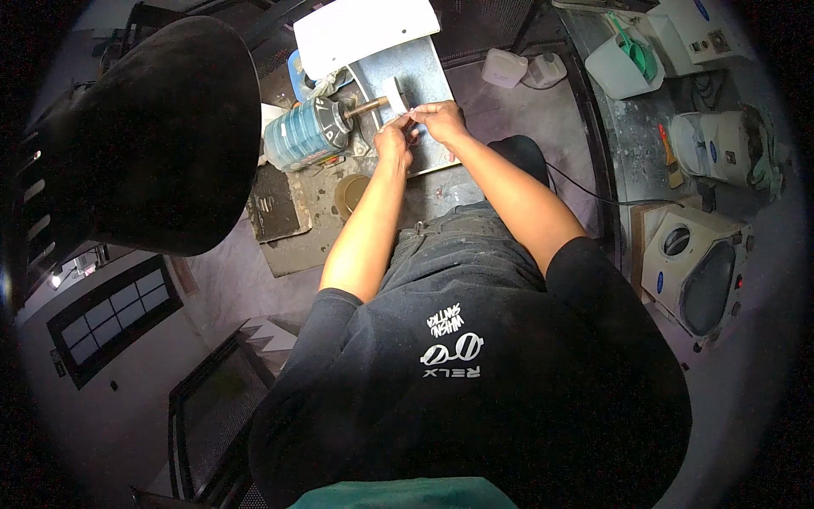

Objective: The person polishes a dental prosthesis using a rotating wheel machine, dips fingers into a container of liquid, and rubs the dental piece by hand.

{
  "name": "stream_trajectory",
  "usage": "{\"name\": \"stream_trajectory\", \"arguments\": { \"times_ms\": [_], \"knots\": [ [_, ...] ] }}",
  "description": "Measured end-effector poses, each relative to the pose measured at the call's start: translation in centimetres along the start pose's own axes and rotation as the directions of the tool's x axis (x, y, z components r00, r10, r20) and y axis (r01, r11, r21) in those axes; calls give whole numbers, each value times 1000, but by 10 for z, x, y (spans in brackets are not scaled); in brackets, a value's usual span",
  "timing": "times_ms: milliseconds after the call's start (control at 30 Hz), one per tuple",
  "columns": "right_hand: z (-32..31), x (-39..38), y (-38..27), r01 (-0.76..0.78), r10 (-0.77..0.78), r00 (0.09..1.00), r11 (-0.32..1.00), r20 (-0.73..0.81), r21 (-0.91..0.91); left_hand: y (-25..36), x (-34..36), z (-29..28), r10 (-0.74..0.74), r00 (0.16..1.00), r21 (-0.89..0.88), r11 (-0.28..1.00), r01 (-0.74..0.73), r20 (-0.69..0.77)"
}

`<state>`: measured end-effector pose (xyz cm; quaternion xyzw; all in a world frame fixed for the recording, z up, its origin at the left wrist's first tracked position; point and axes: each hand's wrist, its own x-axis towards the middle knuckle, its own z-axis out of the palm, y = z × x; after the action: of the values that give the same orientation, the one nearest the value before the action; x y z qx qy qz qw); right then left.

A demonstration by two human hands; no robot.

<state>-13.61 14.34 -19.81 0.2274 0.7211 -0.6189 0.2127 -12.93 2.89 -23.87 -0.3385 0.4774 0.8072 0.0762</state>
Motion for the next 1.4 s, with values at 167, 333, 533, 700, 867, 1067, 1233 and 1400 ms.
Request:
{"name": "stream_trajectory", "arguments": {
  "times_ms": [167,333,533,700,867,1067,1233,1400],
  "knots": [
    [0,0,1,35,-35,999,999,14,20,3,-2,2,-2,1000,9,1000,2,1],
    [-2,-7,-2,38,-39,999,999,19,32,3,-6,3,24,1000,-10,1000,-24,4],
    [-3,-3,10,147,-148,989,986,4,79,-4,-3,0,53,996,36,998,-56,70],
    [-1,1,11,176,-176,984,984,-14,30,-4,-2,-2,46,997,27,999,-48,63],
    [-1,-1,11,196,-195,980,980,-33,31,-4,-2,-2,56,997,9,998,-57,60],
    [1,-1,5,102,-101,995,994,-10,50,4,-7,3,0,1000,-11,1000,0,10],
    [-1,-4,-2,4,-5,1000,997,22,74,7,-8,3,-3,1000,-23,1000,2,-14],
    [4,-2,0,15,-19,999,994,34,107,7,-2,-2,-25,999,-37,999,24,-27]
  ]
}}
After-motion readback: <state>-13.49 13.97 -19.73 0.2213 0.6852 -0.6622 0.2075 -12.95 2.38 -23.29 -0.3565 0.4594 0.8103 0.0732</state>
